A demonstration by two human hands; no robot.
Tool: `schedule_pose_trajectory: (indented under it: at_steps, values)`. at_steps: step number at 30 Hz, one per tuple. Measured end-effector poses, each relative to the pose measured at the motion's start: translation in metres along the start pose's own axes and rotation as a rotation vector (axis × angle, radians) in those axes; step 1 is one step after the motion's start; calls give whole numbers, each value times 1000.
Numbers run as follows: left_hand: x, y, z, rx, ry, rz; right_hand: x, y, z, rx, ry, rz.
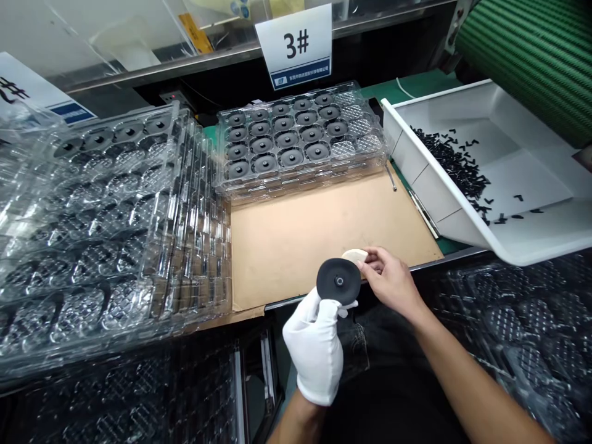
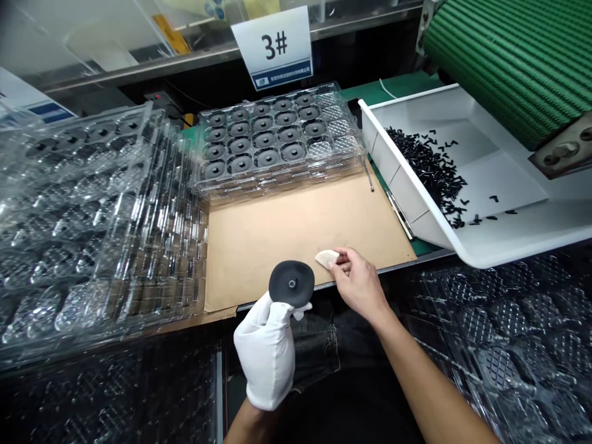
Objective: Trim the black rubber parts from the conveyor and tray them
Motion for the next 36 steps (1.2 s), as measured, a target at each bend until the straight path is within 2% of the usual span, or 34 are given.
schedule_pose_trajectory:
  at_steps: [3,4,8,10,14,18,20,22,28,36]
  values:
    - [1,-1,3,6,14,-13,-8,-5,8,13,-26,-102]
    - [1,-1,3,11,18,-15,-12,-7,13,85,-27,-83]
    - [3,2,8,44,14,8,-31,-7,37,620,70,264]
    - [4,4,11,72,7,40,-37,-8,46,759,109,336]
    - [9,5,15,206,76,52,-40,-11,51,718,100,253]
    - [11,6,14,414,313,94,-46,-12,54,556,46,256]
    - [11,7,14,449,382,127,-49,-13,57,481,30,262]
    - [11,7,15,435,361,143,-52,-13,60,480,37,271]
    - [11,4,20,263,95,259,-53,-9,60,722,122,302]
    - [11,0,25,246,66,292,-51,-4,56,786,194,290]
Point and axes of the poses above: each hand's wrist, its own x-axis towards the middle knuckle, its own y-axis out of the palm, z = x × y, the point moved 3 cm from there along x, towards the middle knuckle, and after that the axes turned 2 degrees about -z, right-handed, at the moved point
